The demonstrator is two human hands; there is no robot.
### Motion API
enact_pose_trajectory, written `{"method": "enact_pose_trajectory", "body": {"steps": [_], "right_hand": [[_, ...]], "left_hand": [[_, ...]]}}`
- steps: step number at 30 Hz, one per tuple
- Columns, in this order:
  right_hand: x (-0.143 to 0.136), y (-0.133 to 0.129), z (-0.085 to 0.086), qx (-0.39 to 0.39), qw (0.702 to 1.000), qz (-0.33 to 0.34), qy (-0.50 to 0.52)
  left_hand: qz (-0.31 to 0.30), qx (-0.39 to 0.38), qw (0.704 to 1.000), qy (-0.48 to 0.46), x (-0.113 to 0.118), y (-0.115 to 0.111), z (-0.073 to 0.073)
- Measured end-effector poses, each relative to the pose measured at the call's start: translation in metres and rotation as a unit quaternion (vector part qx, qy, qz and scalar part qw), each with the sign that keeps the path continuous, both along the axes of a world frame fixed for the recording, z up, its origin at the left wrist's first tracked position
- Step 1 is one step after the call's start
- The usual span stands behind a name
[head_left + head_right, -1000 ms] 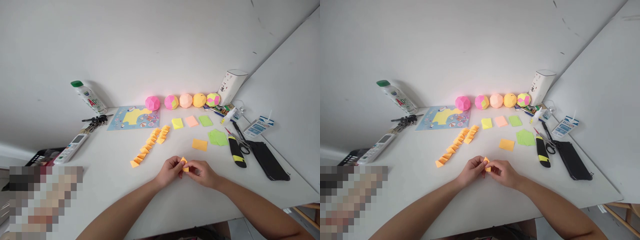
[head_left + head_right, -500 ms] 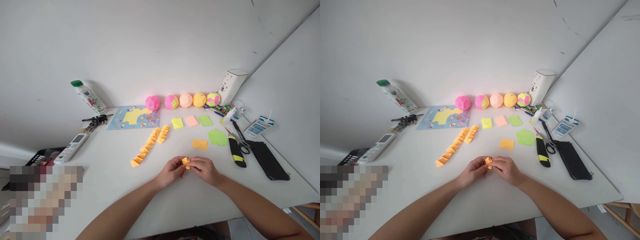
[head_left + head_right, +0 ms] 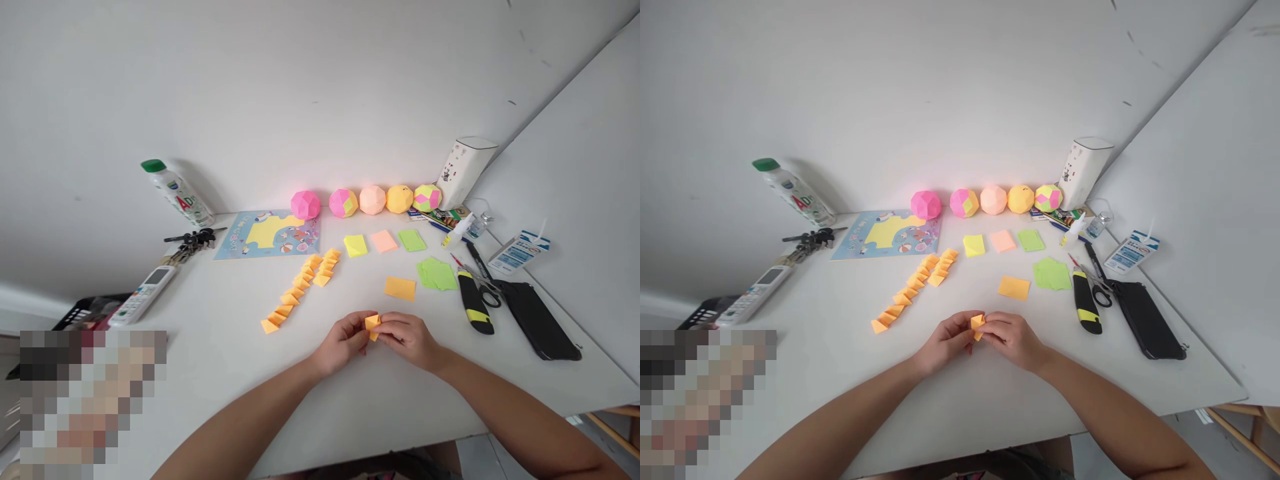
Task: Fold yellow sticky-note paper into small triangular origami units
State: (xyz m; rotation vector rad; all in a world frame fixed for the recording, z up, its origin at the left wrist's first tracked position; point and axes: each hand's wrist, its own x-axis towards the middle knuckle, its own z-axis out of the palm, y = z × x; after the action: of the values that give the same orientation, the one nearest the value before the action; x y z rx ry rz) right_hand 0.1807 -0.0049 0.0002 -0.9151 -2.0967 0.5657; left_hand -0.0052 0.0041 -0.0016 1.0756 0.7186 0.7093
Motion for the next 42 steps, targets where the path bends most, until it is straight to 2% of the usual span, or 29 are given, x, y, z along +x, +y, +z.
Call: {"method": "enact_pose_trajectory", "body": {"steps": [3,6,10,13,18,22,29,34,42], "right_hand": [[0.000,0.001,0.002,-0.032,0.999,-0.013,0.033],[-0.002,-0.001,0.003,-0.109,0.991,-0.023,0.077],[-0.006,-0.004,0.006,-0.237,0.960,-0.036,0.145],[-0.008,-0.006,0.008,-0.295,0.939,-0.042,0.170],[-0.011,-0.008,0.013,-0.327,0.925,-0.062,0.183],[-0.012,-0.008,0.010,-0.359,0.912,-0.073,0.187],[-0.014,-0.012,-0.004,-0.353,0.912,-0.077,0.194],[-0.015,-0.013,-0.002,-0.376,0.901,-0.073,0.204],[-0.011,-0.012,-0.003,-0.364,0.907,-0.047,0.209]], "left_hand": [[-0.006,0.005,1.000,-0.004,-0.001,0.001,0.002],[-0.013,0.012,1.000,0.012,-0.002,0.000,0.004],[-0.028,0.051,0.998,0.006,-0.001,-0.002,0.007],[-0.039,0.065,0.997,-0.005,0.000,-0.004,0.010],[-0.037,0.071,0.997,0.009,0.002,-0.005,0.009],[-0.030,0.068,0.997,0.013,0.002,-0.004,0.005],[-0.023,0.090,0.995,0.034,0.003,-0.006,0.005],[-0.032,0.090,0.994,0.043,0.003,-0.006,0.007],[-0.027,0.041,0.998,0.036,0.001,-0.006,0.007]]}}
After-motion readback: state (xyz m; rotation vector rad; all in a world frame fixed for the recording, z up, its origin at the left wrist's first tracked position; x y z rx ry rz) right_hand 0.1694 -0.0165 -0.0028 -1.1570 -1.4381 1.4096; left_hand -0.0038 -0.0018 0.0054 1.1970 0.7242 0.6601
